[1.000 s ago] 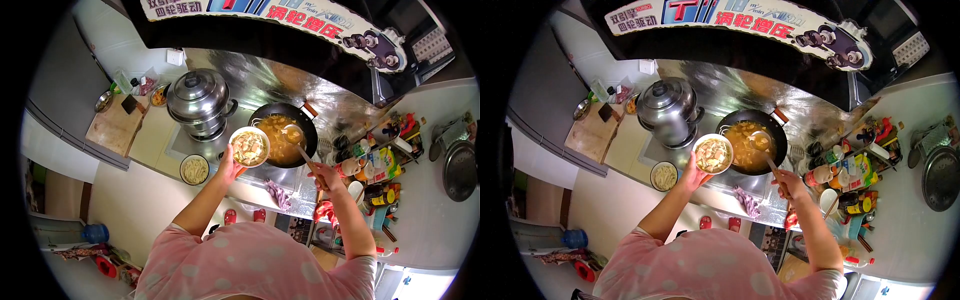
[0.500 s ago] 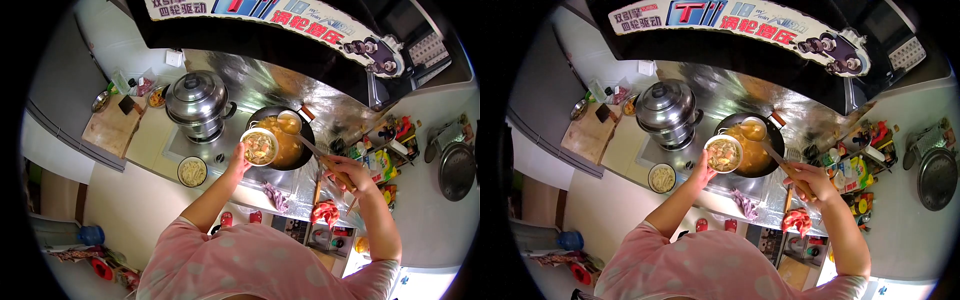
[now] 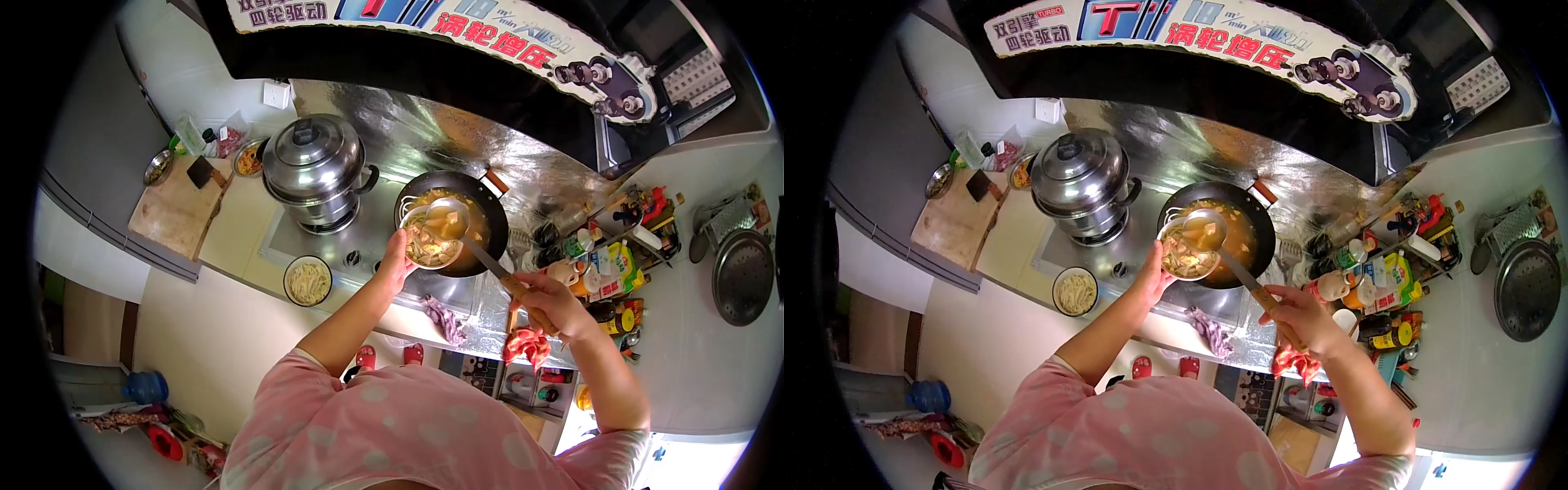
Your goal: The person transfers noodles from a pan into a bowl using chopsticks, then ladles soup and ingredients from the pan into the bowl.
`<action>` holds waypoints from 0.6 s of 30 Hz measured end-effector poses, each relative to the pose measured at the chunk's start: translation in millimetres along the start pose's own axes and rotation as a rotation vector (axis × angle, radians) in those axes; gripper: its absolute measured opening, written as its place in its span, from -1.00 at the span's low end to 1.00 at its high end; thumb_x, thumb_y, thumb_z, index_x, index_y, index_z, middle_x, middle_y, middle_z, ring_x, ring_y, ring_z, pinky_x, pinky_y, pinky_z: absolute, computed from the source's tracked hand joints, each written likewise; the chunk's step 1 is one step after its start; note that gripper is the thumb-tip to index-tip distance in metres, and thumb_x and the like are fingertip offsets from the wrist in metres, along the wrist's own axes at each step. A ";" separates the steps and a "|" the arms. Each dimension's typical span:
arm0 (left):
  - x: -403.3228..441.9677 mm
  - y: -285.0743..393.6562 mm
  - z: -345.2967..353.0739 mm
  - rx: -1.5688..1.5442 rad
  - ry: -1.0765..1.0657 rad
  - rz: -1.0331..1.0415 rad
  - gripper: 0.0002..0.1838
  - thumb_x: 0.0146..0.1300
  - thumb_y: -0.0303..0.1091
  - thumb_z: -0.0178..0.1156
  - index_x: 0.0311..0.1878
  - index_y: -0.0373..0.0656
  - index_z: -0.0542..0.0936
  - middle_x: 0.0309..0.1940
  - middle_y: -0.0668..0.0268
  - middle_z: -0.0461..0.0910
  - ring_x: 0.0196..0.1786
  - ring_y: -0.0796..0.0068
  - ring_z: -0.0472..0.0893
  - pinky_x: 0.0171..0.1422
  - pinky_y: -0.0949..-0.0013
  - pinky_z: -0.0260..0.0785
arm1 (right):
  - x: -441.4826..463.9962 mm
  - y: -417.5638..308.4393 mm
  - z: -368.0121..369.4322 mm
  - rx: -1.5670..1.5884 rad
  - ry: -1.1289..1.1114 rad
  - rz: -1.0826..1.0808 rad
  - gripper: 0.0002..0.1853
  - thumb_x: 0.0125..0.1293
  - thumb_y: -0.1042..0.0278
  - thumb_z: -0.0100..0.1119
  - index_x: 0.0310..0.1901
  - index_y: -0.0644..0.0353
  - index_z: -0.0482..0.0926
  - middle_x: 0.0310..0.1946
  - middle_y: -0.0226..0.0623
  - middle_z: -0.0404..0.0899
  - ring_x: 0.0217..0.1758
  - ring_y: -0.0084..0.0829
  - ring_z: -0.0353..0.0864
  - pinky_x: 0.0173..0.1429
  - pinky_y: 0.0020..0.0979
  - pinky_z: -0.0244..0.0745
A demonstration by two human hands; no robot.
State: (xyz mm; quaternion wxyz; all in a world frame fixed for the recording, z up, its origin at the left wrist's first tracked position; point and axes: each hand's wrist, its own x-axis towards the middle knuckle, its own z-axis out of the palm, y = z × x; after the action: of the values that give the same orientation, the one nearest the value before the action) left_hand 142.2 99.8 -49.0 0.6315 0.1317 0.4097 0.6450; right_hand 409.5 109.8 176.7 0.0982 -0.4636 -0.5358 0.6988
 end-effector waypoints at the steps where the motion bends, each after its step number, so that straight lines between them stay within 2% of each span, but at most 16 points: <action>1: -1.2 0.3 2.1 0.008 0.004 -0.002 -0.33 0.26 0.27 -0.18 0.31 0.07 0.16 0.22 0.33 0.32 0.21 0.36 0.38 0.27 0.11 0.22 | -0.9 3.3 2.3 -0.039 0.017 -0.014 -0.47 0.19 0.47 -0.02 0.22 0.39 0.21 -0.34 -0.10 0.56 -0.77 -0.55 0.36 -0.73 -0.60 0.25; 2: -2.5 0.8 4.0 0.015 0.009 -0.003 -0.33 0.26 0.27 -0.19 0.31 0.06 0.16 0.22 0.33 0.32 0.21 0.37 0.38 0.28 0.12 0.22 | 2.0 13.1 -1.4 -0.041 0.004 -0.047 -0.48 0.20 0.52 -0.04 0.23 0.36 0.20 -0.34 -0.13 0.56 -0.76 -0.57 0.36 -0.75 -0.60 0.23; 5: 0.0 -1.8 0.4 0.015 -0.020 -0.005 -0.39 0.29 0.24 -0.19 0.29 0.11 0.16 0.17 0.37 0.36 0.17 0.42 0.42 0.26 0.17 0.24 | -5.7 17.0 9.9 -0.301 0.152 -0.079 -0.51 0.19 0.54 0.02 0.20 0.25 0.29 -0.35 -0.19 0.54 -0.65 -0.60 0.41 -0.57 -0.55 0.34; 8: 0.6 -2.2 -0.3 0.017 -0.029 -0.014 -0.41 0.30 0.23 -0.20 0.28 0.12 0.16 0.15 0.39 0.37 0.16 0.44 0.43 0.25 0.19 0.25 | -8.8 28.7 13.5 -0.616 0.230 -0.291 -0.51 0.19 0.54 0.04 0.20 0.19 0.32 -0.37 -0.24 0.52 -0.54 -0.56 0.47 -0.44 -0.52 0.39; 11: -5.0 2.5 4.8 0.035 -0.014 -0.012 -0.34 0.27 0.28 -0.20 0.30 0.08 0.16 0.19 0.36 0.34 0.19 0.43 0.40 0.27 0.18 0.23 | -10.5 34.1 12.6 -0.676 0.267 -0.357 -0.51 0.18 0.53 0.06 0.19 0.17 0.32 -0.39 -0.25 0.50 -0.47 -0.50 0.49 -0.35 -0.49 0.42; 14: -3.5 -1.4 2.3 0.038 0.000 -0.008 -0.30 0.25 0.31 -0.21 0.31 0.07 0.15 0.21 0.35 0.32 0.21 0.42 0.38 0.29 0.18 0.22 | -5.6 46.1 3.5 -0.671 0.295 -0.452 -0.50 0.19 0.56 0.02 0.21 0.21 0.30 -0.37 -0.22 0.51 -0.55 -0.53 0.47 -0.45 -0.51 0.39; 17: -2.6 -4.3 0.2 0.027 0.007 -0.005 -0.30 0.24 0.32 -0.21 0.31 0.08 0.15 0.21 0.34 0.32 0.21 0.42 0.37 0.29 0.18 0.21 | 0.1 43.3 -6.7 0.015 0.175 -0.190 -0.49 0.18 0.59 -0.02 0.22 0.27 0.27 -0.35 -0.18 0.52 -0.65 -0.57 0.41 -0.57 -0.53 0.34; 18: -3.2 -4.5 0.2 0.021 0.009 -0.005 -0.30 0.24 0.32 -0.21 0.31 0.08 0.15 0.21 0.34 0.32 0.21 0.41 0.37 0.29 0.18 0.21 | 2.2 42.0 -8.7 0.119 0.171 -0.175 -0.50 0.19 0.59 -0.03 0.22 0.30 0.26 -0.35 -0.17 0.52 -0.67 -0.58 0.40 -0.60 -0.54 0.32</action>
State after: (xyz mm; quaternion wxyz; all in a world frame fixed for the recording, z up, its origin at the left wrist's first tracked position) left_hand 146.1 96.3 -50.9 0.6299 0.1345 0.4196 0.6396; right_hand 429.9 99.8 140.3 0.2314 -0.4665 -0.5214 0.6760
